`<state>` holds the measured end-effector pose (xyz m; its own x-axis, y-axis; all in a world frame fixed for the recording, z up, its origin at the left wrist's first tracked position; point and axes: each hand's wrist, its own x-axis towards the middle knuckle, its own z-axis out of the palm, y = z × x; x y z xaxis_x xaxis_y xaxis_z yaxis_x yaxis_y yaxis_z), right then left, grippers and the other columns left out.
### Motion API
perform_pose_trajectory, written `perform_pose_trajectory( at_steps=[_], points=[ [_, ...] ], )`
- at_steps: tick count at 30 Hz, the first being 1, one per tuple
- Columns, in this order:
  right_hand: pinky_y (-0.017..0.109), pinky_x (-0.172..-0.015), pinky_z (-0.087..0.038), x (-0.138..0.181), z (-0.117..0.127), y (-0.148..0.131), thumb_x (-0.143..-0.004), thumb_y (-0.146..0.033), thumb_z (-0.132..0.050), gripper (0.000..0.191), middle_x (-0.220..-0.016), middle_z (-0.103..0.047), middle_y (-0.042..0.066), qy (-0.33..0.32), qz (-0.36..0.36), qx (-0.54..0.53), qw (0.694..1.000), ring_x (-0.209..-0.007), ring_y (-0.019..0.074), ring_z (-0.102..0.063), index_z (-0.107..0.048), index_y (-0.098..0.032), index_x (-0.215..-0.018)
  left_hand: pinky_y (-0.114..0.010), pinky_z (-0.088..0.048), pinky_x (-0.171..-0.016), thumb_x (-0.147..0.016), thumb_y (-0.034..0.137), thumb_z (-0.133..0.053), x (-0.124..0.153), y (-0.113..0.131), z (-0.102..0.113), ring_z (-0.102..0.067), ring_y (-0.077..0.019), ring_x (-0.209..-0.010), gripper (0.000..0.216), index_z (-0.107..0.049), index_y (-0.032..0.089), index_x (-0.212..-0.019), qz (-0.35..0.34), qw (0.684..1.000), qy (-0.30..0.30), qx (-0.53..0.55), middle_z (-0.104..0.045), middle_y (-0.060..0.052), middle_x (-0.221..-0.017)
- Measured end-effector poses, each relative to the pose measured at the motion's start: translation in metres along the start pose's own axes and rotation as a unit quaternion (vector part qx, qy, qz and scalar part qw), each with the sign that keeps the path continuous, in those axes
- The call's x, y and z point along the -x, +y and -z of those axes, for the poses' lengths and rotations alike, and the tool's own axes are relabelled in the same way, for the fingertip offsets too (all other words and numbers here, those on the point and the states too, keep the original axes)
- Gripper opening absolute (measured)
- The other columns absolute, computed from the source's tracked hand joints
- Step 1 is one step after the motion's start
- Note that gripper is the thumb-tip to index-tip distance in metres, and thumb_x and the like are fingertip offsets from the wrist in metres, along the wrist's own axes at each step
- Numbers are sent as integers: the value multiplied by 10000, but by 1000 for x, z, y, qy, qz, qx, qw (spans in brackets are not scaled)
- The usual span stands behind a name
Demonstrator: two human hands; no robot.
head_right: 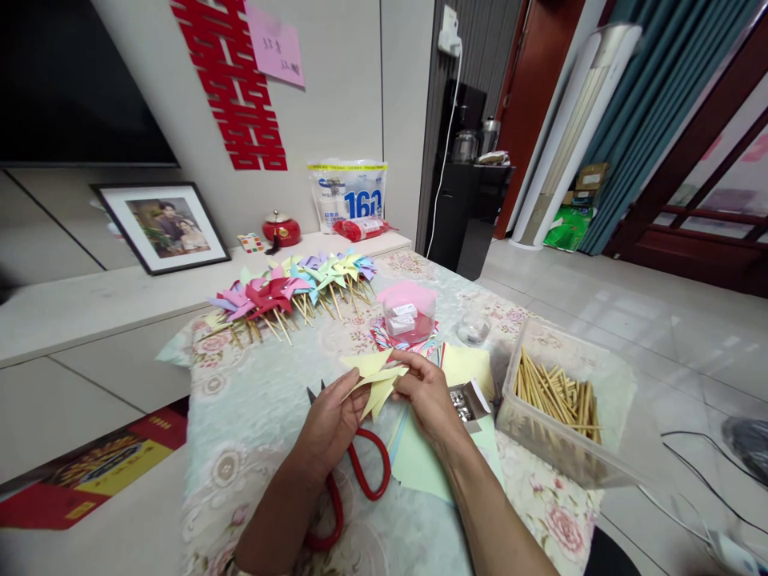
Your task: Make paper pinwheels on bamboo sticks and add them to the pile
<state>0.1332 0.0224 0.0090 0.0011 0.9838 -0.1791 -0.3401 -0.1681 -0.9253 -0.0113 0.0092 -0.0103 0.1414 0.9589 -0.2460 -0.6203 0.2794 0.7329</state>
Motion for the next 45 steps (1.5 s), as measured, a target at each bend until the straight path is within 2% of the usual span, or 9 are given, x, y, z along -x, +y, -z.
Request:
perform_pose_trajectory(
  at_steps=[7,13,20,26,30,34,38,41,45],
  points=[
    [248,-568,-419,-1,0,0,-514,-123,-722,296,-697,-699,-2,12,2,-24,1000,-572,108,-520,-741,-167,-806,-357,-566,-800,-787,605,-677,4,6,-2,-686,-264,-1017,588,-644,172,-1184,-40,996,-78,26,-692,-151,-1193],
    [238,-566,-416,0,0,-2,-503,-113,-712,283,-682,-680,-7,16,-4,-39,999,-574,105,-510,-722,-168,-780,-337,-534,-857,-667,311,-833,6,8,-1,-660,-265,-1073,613,-617,209,-1232,-66,988,-140,-24,-674,-133,-1231],
    [250,-555,-413,3,-2,-2,-511,-171,-773,283,-660,-650,-16,-23,-8,-4,1000,-560,112,-505,-741,-178,-792,-327,-539,-781,-663,342,-823,1,0,-4,-710,-235,-866,404,-682,156,-993,-66,996,-35,-51,-757,-93,-936],
    [258,-572,-385,1,3,2,-575,-220,-781,286,-576,-578,-46,-43,-1,42,998,-533,108,-483,-749,-174,-856,-229,-497,-593,-600,387,-863,3,3,-6,-637,-129,-586,351,-650,160,-762,-59,997,41,-41,-694,-6,-659],
    [274,-618,-408,-2,6,7,-609,-231,-763,274,-683,-655,-15,-57,39,87,994,-614,136,-530,-752,-191,-880,-227,-478,-548,-579,390,-866,4,3,-6,-631,-132,-555,366,-633,162,-744,-55,997,52,-34,-691,-6,-641],
    [300,-692,-459,-3,6,9,-575,-218,-780,286,-808,-691,19,-1,116,154,981,-762,190,-591,-747,-206,-858,-233,-472,-540,-566,358,-858,-2,-1,-2,-642,-142,-546,369,-651,155,-795,-91,990,96,-49,-699,-5,-637],
    [313,-731,-474,-4,9,8,-728,-349,-736,162,-1056,-679,71,-20,156,189,969,-878,213,-604,-695,-198,-769,-227,-462,-527,-610,326,-823,-8,-5,2,-621,-127,-509,305,-640,161,-788,-143,976,142,-80,-688,11,-607],
    [304,-722,-456,-2,11,9,-850,-435,-636,280,-1012,-655,65,-59,170,221,958,-878,208,-586,-644,-196,-706,-224,-456,-512,-629,326,-810,-10,-7,3,-607,-125,-494,277,-625,164,-758,-158,972,144,-99,-677,17,-586],
    [295,-718,-420,0,8,9,-830,-408,-678,251,-857,-615,31,-70,182,266,944,-824,197,-551,-615,-201,-703,-230,-470,-524,-644,333,-809,-10,-10,4,-608,-129,-513,280,-597,171,-730,-160,973,121,-110,-678,13,-593]
  ],
)
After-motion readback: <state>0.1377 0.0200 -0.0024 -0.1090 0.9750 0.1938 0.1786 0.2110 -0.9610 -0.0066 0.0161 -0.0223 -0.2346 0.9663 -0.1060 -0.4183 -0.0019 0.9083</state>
